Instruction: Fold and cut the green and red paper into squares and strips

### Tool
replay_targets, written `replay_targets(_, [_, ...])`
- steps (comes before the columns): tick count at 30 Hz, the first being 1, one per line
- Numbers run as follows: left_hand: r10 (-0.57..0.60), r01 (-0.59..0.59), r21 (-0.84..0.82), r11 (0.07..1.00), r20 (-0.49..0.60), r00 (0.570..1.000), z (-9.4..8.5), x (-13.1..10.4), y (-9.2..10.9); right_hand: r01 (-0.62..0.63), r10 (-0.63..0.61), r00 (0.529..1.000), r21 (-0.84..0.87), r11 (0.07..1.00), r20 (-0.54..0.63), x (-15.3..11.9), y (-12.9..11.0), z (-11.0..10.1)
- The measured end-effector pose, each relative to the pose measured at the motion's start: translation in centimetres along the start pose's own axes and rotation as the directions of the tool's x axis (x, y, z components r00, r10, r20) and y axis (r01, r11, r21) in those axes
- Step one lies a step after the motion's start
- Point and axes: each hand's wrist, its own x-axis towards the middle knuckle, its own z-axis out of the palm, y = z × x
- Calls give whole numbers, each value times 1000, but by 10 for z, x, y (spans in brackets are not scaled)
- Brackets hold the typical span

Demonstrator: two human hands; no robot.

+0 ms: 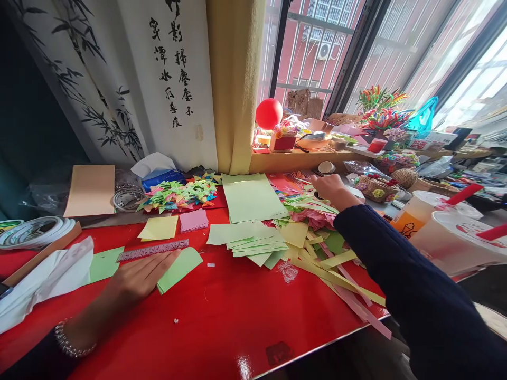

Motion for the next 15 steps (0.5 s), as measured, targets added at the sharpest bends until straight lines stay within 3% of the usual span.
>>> replay_targets(7, [-21, 21, -11, 1000, -5, 1000, 0, 2, 0, -54, 58, 997, -73, 996, 53, -9, 0, -9])
replay_targets(11, [-136, 136, -162, 977, 8, 991, 0, 1, 2, -115, 115, 993, 0, 993, 3, -9, -3, -16])
replay_targets(13, [-293, 300, -330, 895, 72, 953, -3, 6, 3, -137, 141, 988, 78, 988, -55, -7, -8, -27])
replay_targets(14, [-393, 418, -418, 807, 149, 907, -5, 10, 3, -133, 144, 986, 125, 983, -84, -7, -12, -36])
replay_targets(15, [-488, 549, -491, 677, 259, 834, -8, 15, 2, -117, 138, 984, 172, 978, -114, -10, -17, -48])
